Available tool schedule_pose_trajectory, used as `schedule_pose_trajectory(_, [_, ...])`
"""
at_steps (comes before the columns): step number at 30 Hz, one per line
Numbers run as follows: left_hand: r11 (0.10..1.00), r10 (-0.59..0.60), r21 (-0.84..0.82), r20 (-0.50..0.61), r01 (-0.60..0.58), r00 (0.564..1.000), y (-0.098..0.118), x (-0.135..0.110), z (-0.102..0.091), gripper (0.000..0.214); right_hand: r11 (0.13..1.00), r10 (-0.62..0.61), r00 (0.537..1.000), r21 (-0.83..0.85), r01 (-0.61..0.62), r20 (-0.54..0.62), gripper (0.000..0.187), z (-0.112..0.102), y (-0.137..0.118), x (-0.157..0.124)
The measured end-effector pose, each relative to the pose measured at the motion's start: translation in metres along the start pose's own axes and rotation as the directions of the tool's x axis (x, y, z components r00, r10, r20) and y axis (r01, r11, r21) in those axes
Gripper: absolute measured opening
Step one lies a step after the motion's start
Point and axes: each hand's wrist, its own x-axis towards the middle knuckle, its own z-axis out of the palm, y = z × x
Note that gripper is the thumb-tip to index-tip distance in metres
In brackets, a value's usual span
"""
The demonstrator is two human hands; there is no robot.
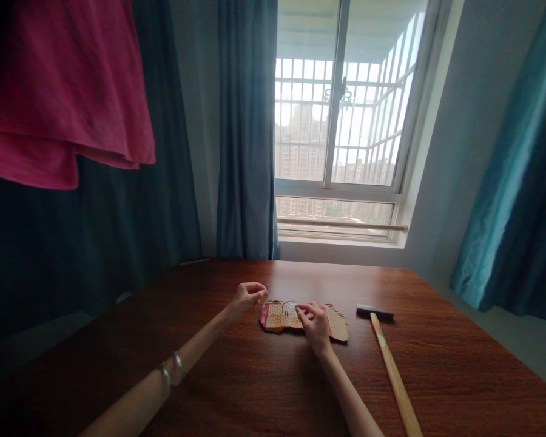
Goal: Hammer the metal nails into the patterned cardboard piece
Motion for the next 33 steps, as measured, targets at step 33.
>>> schedule_pose_trajectory(33, [0.998,0.045,-0.040,-0.026,-0.046,0.999,-0.037,0.024,0.056,0.029,0.999,0.041,0.989,-0.004,-0.041,0.143,0.026,0.007,0.020,0.028])
